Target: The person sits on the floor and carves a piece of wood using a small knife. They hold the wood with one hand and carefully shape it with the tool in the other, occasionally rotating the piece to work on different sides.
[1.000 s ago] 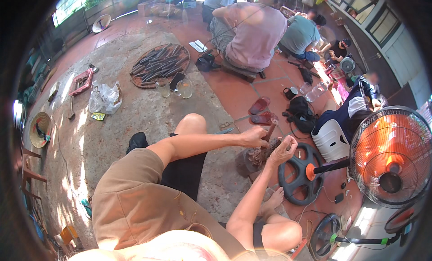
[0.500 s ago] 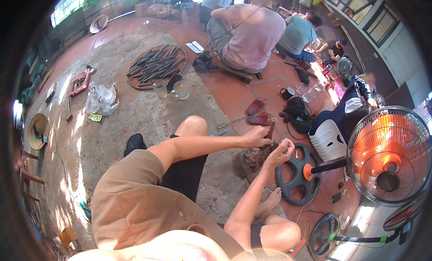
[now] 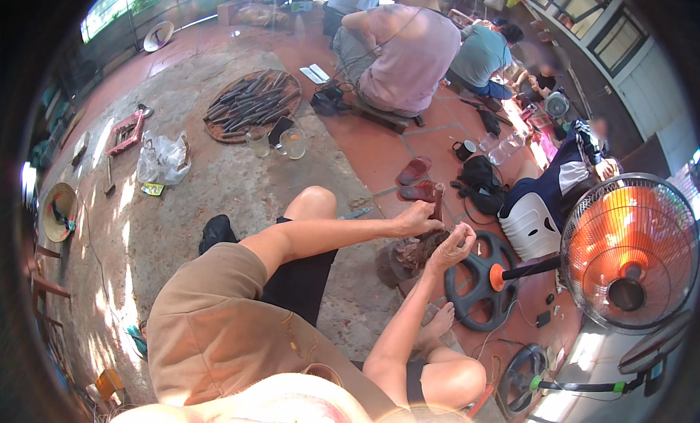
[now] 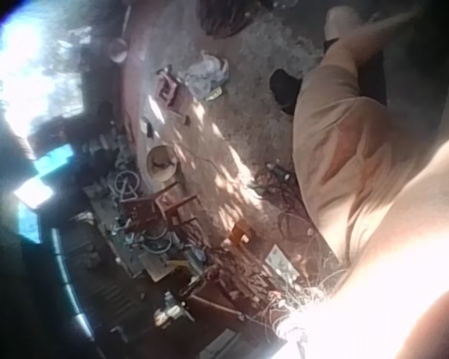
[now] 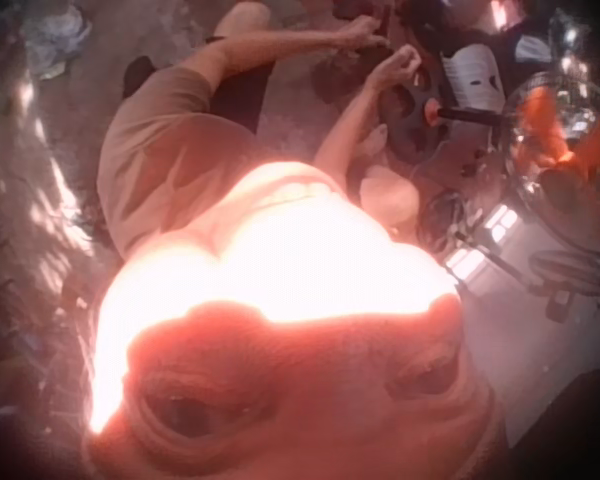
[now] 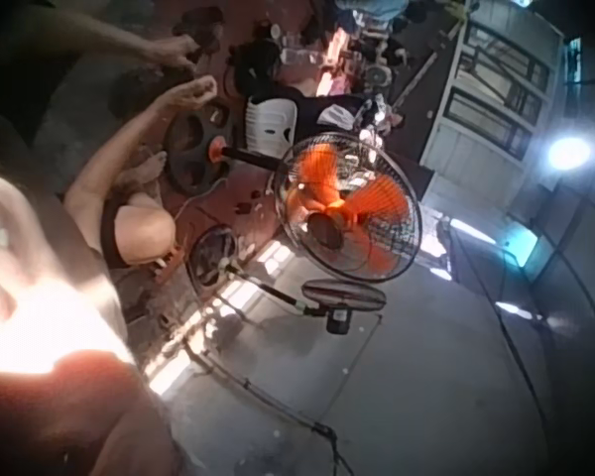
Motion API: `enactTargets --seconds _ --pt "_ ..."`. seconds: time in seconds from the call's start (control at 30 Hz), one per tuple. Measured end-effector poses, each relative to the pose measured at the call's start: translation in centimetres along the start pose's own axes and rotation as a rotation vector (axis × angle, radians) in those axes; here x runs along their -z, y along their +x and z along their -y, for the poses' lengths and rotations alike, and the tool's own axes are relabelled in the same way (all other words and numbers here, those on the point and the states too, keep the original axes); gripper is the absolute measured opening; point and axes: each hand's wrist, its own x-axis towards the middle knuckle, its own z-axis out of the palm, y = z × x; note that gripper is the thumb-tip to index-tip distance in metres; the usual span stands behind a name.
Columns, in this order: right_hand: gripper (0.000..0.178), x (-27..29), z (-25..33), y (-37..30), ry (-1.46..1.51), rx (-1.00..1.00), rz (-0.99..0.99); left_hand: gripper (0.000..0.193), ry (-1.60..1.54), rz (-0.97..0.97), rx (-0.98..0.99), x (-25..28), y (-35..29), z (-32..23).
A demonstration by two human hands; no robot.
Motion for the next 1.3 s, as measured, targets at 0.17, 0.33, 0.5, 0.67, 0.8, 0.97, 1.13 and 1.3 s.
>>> enactTargets --seconds 0.17,0.33,0.5,0.67,0.8,0.97,1.13,1.3 --pt "0.027 0.5 -0.5 0.0 0.051 -0.049 0.020 0.031 0.192 0.041 -0.143 0.8 -0.6 -1.9" --pt "0.027 0.5 -0.1 0.3 0.000 -0.024 0.030 0.038 0.177 0.128 -0.051 1.8 -0.8 -2.1" --pt "0.032 0.0 0.3 0.5 -0.008 -0.046 0.024 0.039 0.020 -0.010 0.003 1.0 0.7 -2.1" --pt "0.031 0.3 -0.2 0.5 -0.017 -0.028 -0.013 0.036 0.124 0.073 -0.048 0.4 -0.5 -1.6" --pt "0.031 0.5 0.3 0.7 -0.032 -0.061 0.035 0.036 0.189 0.145 -0.049 1.3 -1.0 -1.3" --pt "0.034 0.1 -0.5 0.7 -0.019 -0.028 0.011 0.034 0.045 -0.056 -0.050 0.8 0.0 -1.0" --pt "0.036 1.4 -0.5 1.4 -0.123 0.028 0.019 0.028 0.300 0.129 -0.178 -0.1 -1.5 -1.3" --pt "0.043 0.4 -1.1 1.9 -0.153 0.074 0.106 0.018 0.037 0.111 -0.033 2.3 0.1 0.5"
